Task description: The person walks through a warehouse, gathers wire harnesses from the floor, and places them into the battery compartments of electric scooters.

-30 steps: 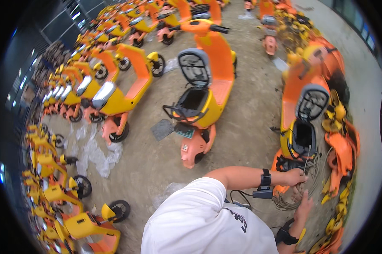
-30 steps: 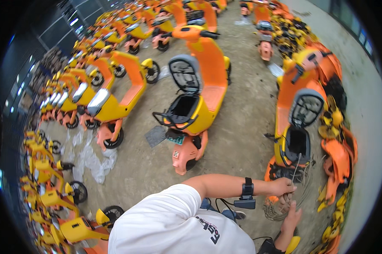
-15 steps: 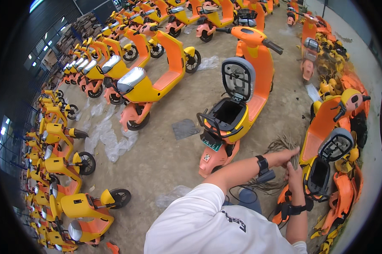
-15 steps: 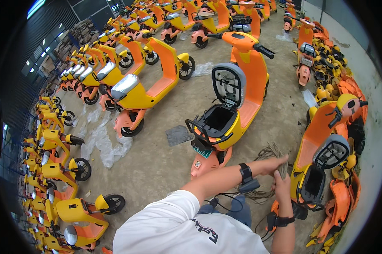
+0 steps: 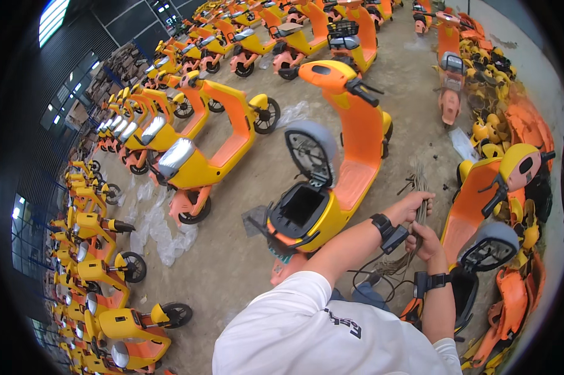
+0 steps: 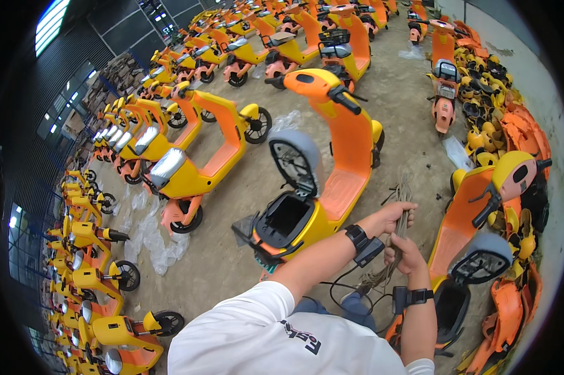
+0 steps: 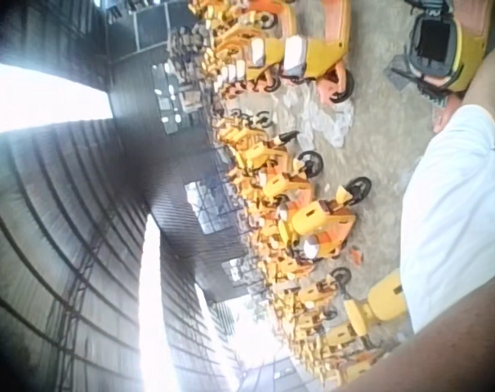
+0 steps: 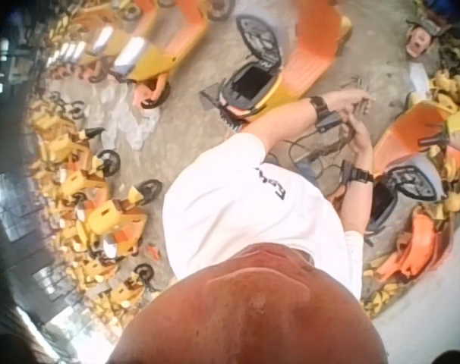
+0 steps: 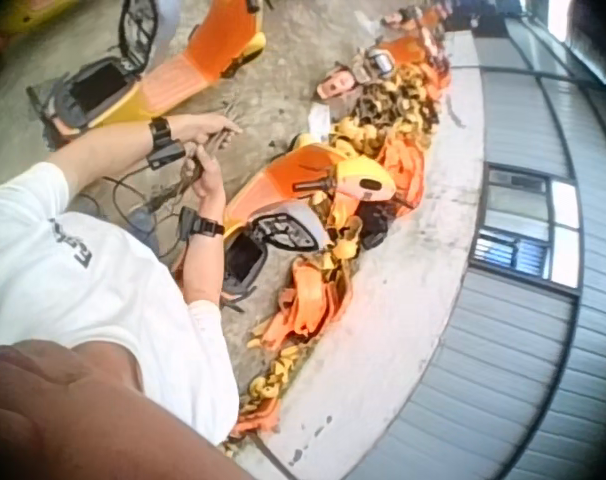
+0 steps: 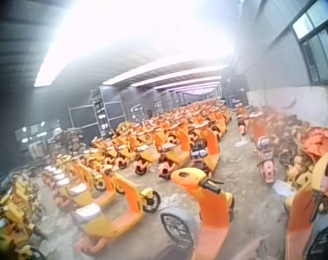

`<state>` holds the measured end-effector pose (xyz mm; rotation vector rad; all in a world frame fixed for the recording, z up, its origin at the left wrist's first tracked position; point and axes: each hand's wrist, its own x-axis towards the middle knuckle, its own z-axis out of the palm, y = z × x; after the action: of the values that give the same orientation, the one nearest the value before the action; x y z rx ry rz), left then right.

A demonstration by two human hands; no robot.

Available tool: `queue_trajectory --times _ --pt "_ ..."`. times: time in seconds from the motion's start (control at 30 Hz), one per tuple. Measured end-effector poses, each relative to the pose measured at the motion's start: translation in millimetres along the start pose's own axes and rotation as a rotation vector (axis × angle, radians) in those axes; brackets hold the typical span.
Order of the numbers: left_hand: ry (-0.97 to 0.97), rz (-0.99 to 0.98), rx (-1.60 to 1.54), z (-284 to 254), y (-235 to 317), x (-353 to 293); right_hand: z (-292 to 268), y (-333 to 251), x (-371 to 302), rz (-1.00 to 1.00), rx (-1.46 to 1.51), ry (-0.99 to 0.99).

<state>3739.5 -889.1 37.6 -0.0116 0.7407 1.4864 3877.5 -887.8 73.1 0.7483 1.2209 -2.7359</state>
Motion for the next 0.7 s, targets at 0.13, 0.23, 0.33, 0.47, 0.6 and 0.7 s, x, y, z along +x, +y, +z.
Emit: queue_trajectory --times 0.13,0.23,0.33,0.47,0.6,0.7 --pt "-0.024 -0.008 0.088 27.2 34.8 65.4 -30.3 -58.4 32.6 -0.048 -0.169 0.19" --pt "0.052 -0.041 0.237 33.5 69.6 104.5 -45.9 -91.6 63.8 -0.064 -0.172 0.259" --pt "0.042 -0.028 0.238 30.7 101.9 156.4 -64.6 -126.9 94.8 -0.124 -0.19 0.266" --pt "0.101 -0.089 0.201 32.2 144.3 227.3 -100.6 -172.9 140.4 -0.083 -0.229 0.368" --pt "0.053 -0.135 0.157 40.4 182.9 294.4 -137.1 -218.5 187.7 -0.074 -0.176 0.412" --pt "0.272 -0.111 0.574 54.8 215.2 315.5 -165.3 -250.3 214.5 -0.078 -0.134 0.467"
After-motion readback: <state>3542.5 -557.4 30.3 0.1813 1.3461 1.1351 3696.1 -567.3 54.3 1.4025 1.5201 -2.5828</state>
